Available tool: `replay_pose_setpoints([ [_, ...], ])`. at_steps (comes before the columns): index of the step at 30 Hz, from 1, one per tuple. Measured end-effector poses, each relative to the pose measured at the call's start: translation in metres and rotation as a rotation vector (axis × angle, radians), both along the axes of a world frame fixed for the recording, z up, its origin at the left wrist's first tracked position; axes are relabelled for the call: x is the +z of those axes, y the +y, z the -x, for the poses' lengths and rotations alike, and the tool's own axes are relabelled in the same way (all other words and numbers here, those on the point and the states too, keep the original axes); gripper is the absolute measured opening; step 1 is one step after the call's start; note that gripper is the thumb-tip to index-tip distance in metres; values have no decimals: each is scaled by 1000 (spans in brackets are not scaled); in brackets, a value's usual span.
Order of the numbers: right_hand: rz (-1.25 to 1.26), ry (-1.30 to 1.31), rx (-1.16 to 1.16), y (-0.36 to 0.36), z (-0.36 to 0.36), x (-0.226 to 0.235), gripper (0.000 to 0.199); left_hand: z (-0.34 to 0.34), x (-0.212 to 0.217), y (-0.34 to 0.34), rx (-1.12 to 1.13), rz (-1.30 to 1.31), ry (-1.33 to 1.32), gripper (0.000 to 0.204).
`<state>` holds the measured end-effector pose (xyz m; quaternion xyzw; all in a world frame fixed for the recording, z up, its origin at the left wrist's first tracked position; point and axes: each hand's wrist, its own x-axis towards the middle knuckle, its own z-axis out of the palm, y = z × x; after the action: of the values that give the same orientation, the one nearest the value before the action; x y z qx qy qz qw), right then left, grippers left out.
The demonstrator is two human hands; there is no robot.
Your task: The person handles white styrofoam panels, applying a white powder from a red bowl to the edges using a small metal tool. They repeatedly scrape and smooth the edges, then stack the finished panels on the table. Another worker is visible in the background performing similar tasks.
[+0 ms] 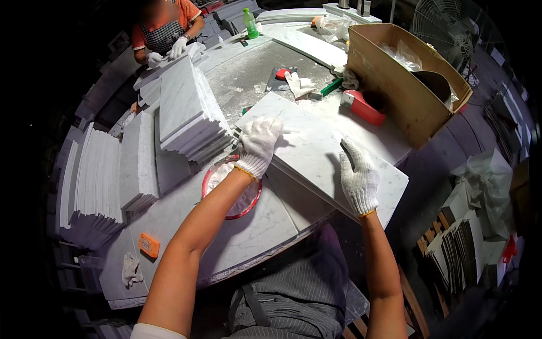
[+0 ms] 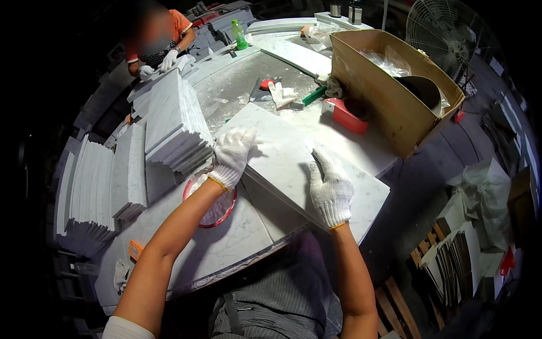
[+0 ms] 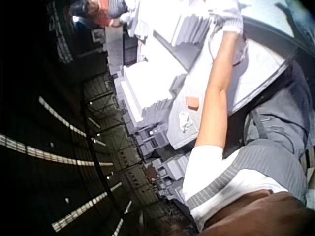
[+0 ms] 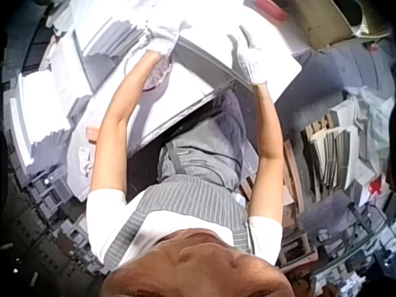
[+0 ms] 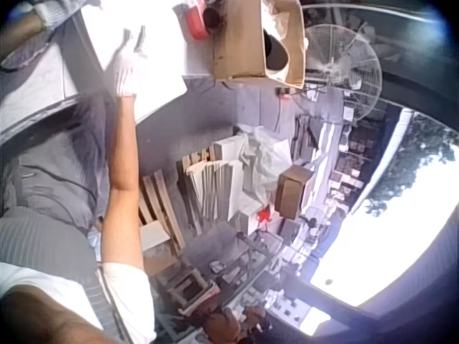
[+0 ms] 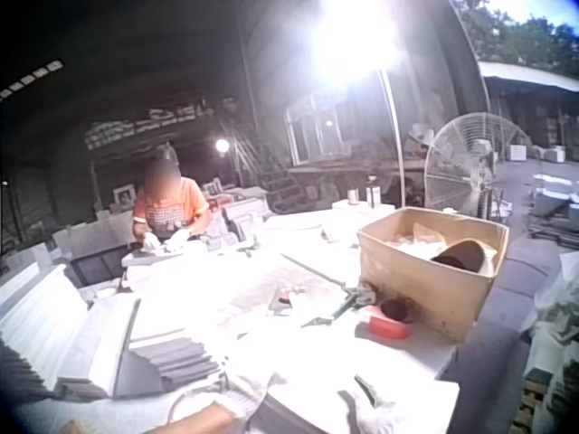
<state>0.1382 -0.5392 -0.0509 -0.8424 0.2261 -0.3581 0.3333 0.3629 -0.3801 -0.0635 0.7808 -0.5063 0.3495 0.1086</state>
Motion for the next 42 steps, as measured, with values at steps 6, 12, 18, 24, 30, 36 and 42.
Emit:
replay_pose_setpoints([
  [6,-29,14,7,1,0,0,33,3,-2,0,99,-80,-72,37],
  [12,-24,35,5,0,1,2,33,9,0,-3,156,-143,-118,35],
  [18,-11,24,0,0,0,-1,32,10,2,-2,155,-162,-193,36],
  [24,-29,7,8,-1,-1,-3,31,12,3,-4,162,-161,-217,39],
  [30,-11,18,7,1,0,1,32,9,3,-4,120,-123,-266,42],
  [36,-18,19,9,-1,0,-1,32,11,5,-6,88,-104,-250,41],
  [42,-32,17,13,-1,-1,-2,32,12,6,-5,72,-90,-235,42],
])
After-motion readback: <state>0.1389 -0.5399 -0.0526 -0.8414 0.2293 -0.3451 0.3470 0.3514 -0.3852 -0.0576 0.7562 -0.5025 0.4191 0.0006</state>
